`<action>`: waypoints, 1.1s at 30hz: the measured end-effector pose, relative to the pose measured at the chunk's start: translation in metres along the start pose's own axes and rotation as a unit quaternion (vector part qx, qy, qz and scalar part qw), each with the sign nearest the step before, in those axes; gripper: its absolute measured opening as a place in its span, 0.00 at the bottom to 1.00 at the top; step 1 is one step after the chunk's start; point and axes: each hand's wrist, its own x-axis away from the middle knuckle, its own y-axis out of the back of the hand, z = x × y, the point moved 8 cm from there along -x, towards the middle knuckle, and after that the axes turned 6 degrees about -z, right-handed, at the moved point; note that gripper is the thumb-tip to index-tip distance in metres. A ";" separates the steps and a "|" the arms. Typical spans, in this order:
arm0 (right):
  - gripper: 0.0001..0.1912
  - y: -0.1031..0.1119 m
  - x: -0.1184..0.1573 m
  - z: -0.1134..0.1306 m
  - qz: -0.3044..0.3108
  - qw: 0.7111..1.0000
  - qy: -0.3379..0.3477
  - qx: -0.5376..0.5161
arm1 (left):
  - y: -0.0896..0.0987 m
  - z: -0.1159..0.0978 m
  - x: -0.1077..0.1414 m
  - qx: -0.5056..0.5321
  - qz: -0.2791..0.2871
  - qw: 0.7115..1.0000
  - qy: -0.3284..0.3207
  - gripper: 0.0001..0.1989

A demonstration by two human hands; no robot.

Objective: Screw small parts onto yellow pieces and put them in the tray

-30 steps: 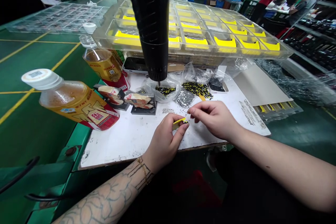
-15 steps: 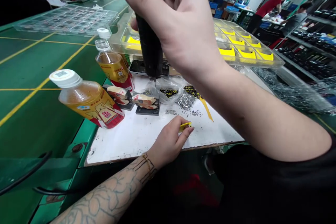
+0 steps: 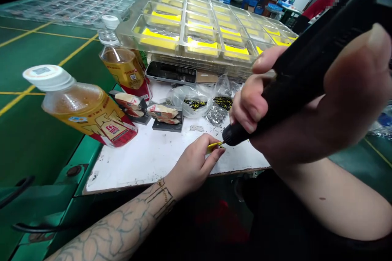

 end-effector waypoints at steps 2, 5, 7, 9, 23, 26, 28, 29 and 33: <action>0.25 -0.002 -0.001 -0.004 0.011 1.000 -0.012 -0.014 | 0.000 0.000 0.000 -0.002 0.003 1.000 0.002 0.09; 0.27 0.001 -0.002 -0.010 -0.007 1.000 -0.009 0.002 | -0.001 -0.001 0.000 -0.001 0.009 1.000 0.002 0.09; 0.26 0.002 -0.001 -0.012 -0.013 1.000 0.006 -0.003 | -0.001 -0.001 0.000 -0.001 0.008 1.000 0.004 0.08; 0.24 0.001 -0.001 -0.012 -0.007 0.999 0.017 -0.028 | 0.000 -0.001 0.000 -0.003 0.004 1.000 0.007 0.08; 0.35 0.004 -0.003 -0.016 -0.033 0.998 -0.005 0.060 | -0.001 0.003 0.000 -0.001 0.007 1.000 0.012 0.08; 0.30 0.002 -0.002 -0.014 -0.037 0.998 -0.021 0.036 | -0.001 0.003 0.001 0.001 0.010 1.000 0.012 0.08; 0.28 0.002 -0.002 -0.012 -0.047 0.998 -0.028 0.020 | -0.001 0.003 0.001 0.002 0.011 1.000 0.011 0.08; 0.28 0.002 -0.002 -0.011 -0.052 0.998 -0.029 0.014 | -0.001 0.002 0.000 0.002 0.012 1.000 0.012 0.08; 0.28 -0.003 -0.005 -0.008 -0.040 0.999 -0.015 -0.001 | -0.001 0.000 -0.002 0.000 0.017 1.000 0.009 0.09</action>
